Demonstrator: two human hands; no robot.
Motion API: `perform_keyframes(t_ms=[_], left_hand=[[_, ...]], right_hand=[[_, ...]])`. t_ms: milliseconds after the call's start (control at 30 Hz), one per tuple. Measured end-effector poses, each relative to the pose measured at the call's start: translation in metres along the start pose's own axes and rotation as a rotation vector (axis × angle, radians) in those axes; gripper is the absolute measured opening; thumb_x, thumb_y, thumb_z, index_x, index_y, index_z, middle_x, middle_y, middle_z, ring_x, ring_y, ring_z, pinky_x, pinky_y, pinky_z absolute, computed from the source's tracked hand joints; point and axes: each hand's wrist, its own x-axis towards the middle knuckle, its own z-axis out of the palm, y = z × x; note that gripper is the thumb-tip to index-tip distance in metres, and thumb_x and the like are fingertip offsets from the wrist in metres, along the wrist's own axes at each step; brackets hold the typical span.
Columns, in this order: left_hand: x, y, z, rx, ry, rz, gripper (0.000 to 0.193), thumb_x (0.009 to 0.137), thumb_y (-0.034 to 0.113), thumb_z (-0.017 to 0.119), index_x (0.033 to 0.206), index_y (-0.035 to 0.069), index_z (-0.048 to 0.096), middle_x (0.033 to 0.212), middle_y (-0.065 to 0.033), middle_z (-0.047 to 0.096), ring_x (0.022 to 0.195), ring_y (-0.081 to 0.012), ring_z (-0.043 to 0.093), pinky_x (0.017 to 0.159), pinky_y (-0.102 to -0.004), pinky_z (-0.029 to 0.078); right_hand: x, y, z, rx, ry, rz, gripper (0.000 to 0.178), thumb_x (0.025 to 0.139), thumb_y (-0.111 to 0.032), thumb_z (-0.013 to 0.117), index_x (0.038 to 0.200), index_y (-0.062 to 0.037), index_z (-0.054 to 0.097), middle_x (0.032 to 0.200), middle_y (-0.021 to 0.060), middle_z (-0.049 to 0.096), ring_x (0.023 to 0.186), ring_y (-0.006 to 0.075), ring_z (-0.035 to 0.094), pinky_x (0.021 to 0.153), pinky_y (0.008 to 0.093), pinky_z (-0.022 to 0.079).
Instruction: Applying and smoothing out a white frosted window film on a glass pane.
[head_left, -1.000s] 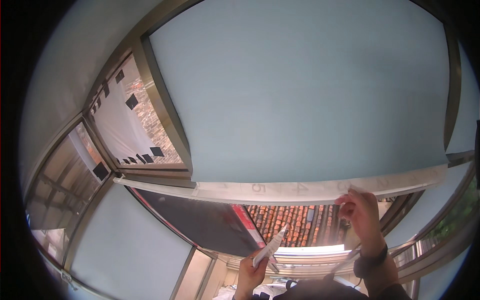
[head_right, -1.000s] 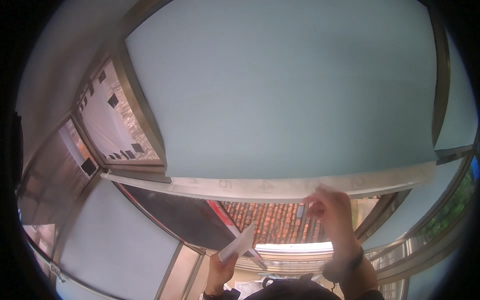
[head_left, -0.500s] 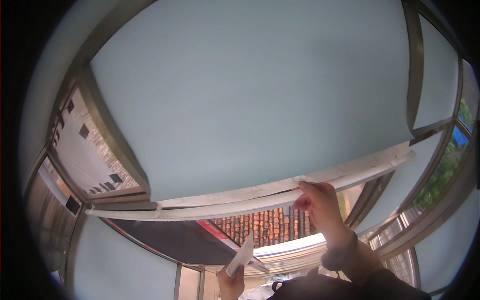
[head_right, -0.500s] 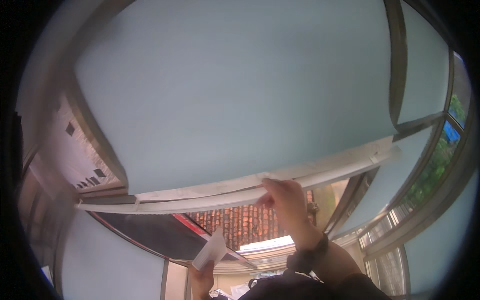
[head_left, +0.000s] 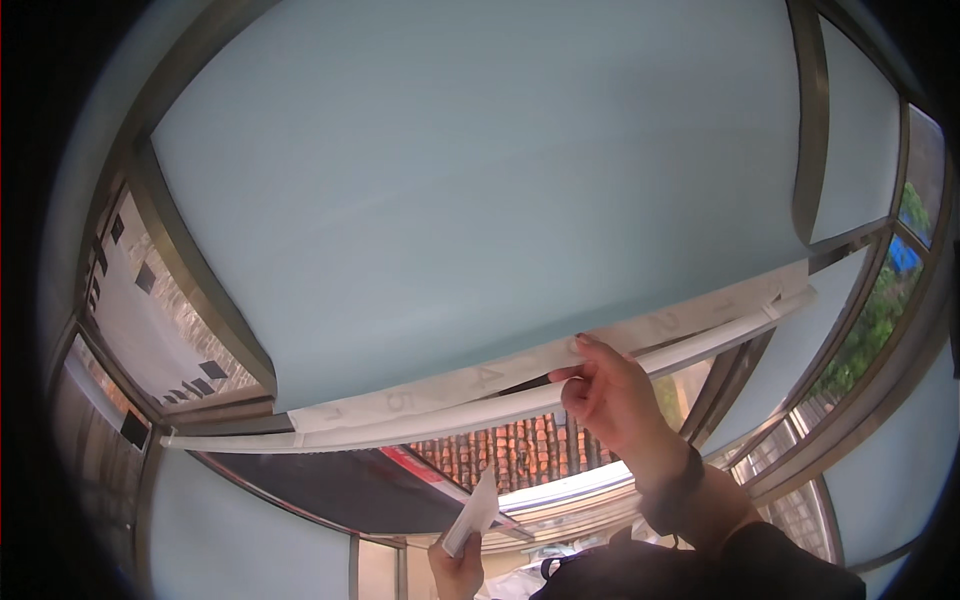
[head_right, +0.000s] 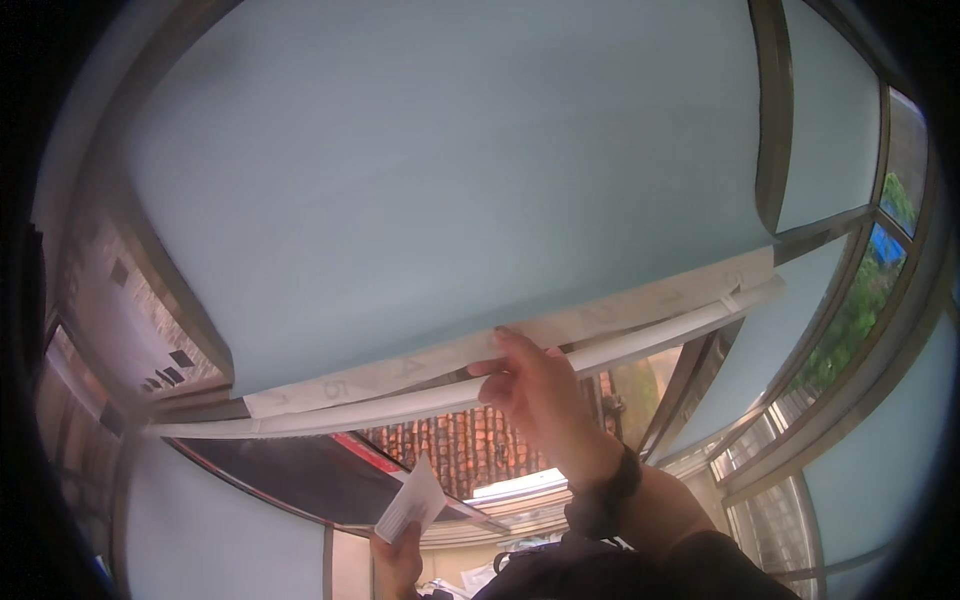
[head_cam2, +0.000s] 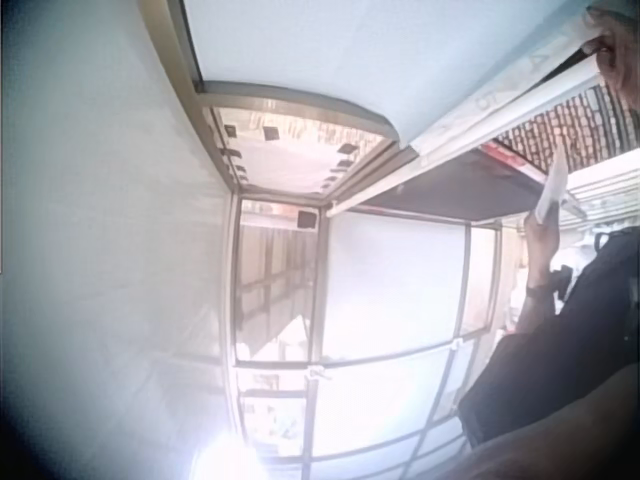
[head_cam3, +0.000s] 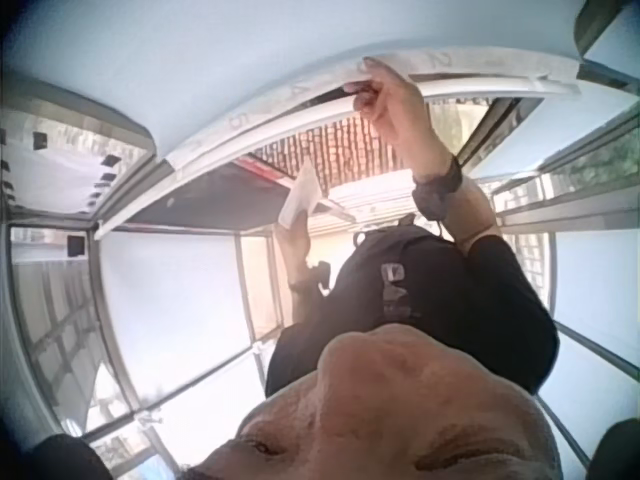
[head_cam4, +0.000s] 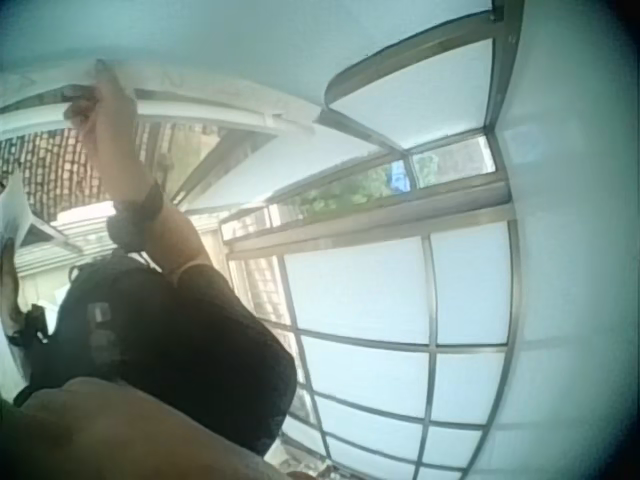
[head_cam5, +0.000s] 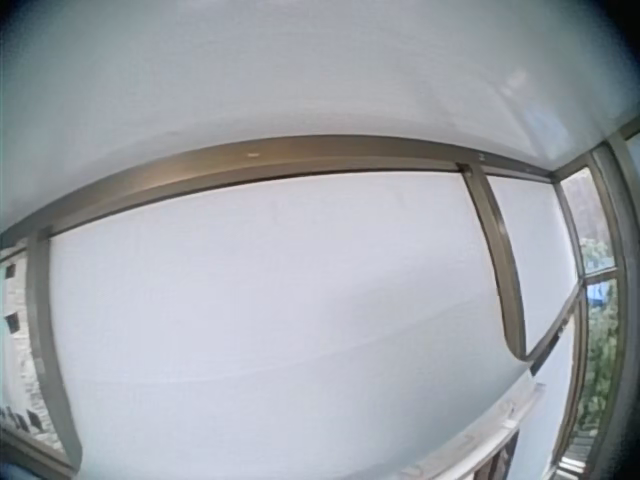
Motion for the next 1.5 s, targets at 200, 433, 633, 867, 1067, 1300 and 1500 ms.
perform_keyframes(t_ms=[200, 433, 633, 867, 1067, 1300, 1500], left_hand=[[0.001, -0.011, -0.004, -0.057, -0.003, 0.008, 0.032, 0.092, 0.009, 0.061, 0.120, -0.006, 0.064, 0.109, -0.0157, 0.070, 0.104, -0.0238, 0.065, 0.090, -0.0359, 0.049], [0.003, -0.018, 0.007, -0.180, 0.075, 0.217, 0.018, 0.088, 0.004, 0.063, 0.102, -0.006, 0.070, 0.082, -0.0051, 0.070, 0.078, -0.0107, 0.063, 0.068, -0.0278, 0.050], [0.007, -0.033, 0.009, -0.097, 0.047, 0.282, 0.019, 0.090, 0.004, 0.063, 0.106, -0.005, 0.069, 0.085, -0.0053, 0.071, 0.081, -0.0103, 0.063, 0.070, -0.0271, 0.050], [0.008, -0.017, 0.012, -0.154, 0.071, 0.302, 0.019, 0.090, 0.005, 0.064, 0.105, -0.004, 0.069, 0.083, -0.0070, 0.071, 0.079, -0.0103, 0.063, 0.068, -0.0275, 0.050], [0.008, -0.006, 0.011, -0.081, 0.054, 0.237, 0.019, 0.090, 0.007, 0.064, 0.105, -0.004, 0.069, 0.081, -0.0078, 0.071, 0.077, -0.0106, 0.063, 0.067, -0.0279, 0.050], [0.010, -0.014, 0.014, -0.111, 0.060, 0.244, 0.020, 0.090, 0.007, 0.064, 0.106, -0.004, 0.069, 0.083, -0.0083, 0.071, 0.079, -0.0117, 0.064, 0.069, -0.0284, 0.050], [0.009, -0.014, 0.012, -0.116, 0.066, 0.267, 0.020, 0.091, 0.007, 0.063, 0.107, -0.004, 0.069, 0.086, -0.0088, 0.072, 0.081, -0.0125, 0.065, 0.071, -0.0286, 0.051]], right_hand=[[0.001, 0.001, -0.002, -0.114, -0.042, 0.013, 0.017, 0.093, -0.022, 0.066, 0.092, -0.0068, 0.059, 0.078, 0.0135, 0.065, 0.058, 0.0197, 0.060, 0.048, 0.0282, 0.042], [-0.002, 0.003, -0.004, -0.325, -0.022, 0.012, 0.026, 0.099, -0.028, 0.058, 0.091, -0.0039, 0.059, 0.072, 0.0132, 0.065, 0.050, 0.0168, 0.053, 0.050, 0.0280, 0.042], [-0.019, 0.012, -0.016, -0.499, 0.069, 0.016, 0.033, 0.100, -0.029, 0.056, 0.094, 0.0032, 0.062, 0.071, 0.0103, 0.064, 0.057, 0.0136, 0.057, 0.052, 0.0252, 0.045], [-0.017, 0.020, -0.024, -0.529, 0.064, -0.086, 0.033, 0.100, -0.029, 0.056, 0.091, 0.0018, 0.063, 0.067, 0.0105, 0.063, 0.052, 0.0142, 0.054, 0.051, 0.0277, 0.044], [-0.015, 0.020, -0.028, -0.527, 0.035, -0.104, 0.022, 0.099, -0.023, 0.061, 0.097, -0.0012, 0.063, 0.072, 0.0026, 0.062, 0.060, 0.0083, 0.058, 0.052, 0.0201, 0.046], [-0.015, 0.022, -0.041, -0.545, 0.023, -0.149, 0.018, 0.099, -0.019, 0.060, 0.101, -0.0020, 0.063, 0.080, 0.0007, 0.064, 0.065, 0.0066, 0.058, 0.053, 0.0199, 0.047], [-0.014, 0.025, -0.048, -0.515, 0.046, -0.177, 0.019, 0.097, -0.019, 0.060, 0.100, -0.0007, 0.063, 0.074, 0.0043, 0.062, 0.059, 0.0093, 0.056, 0.049, 0.0228, 0.044]])
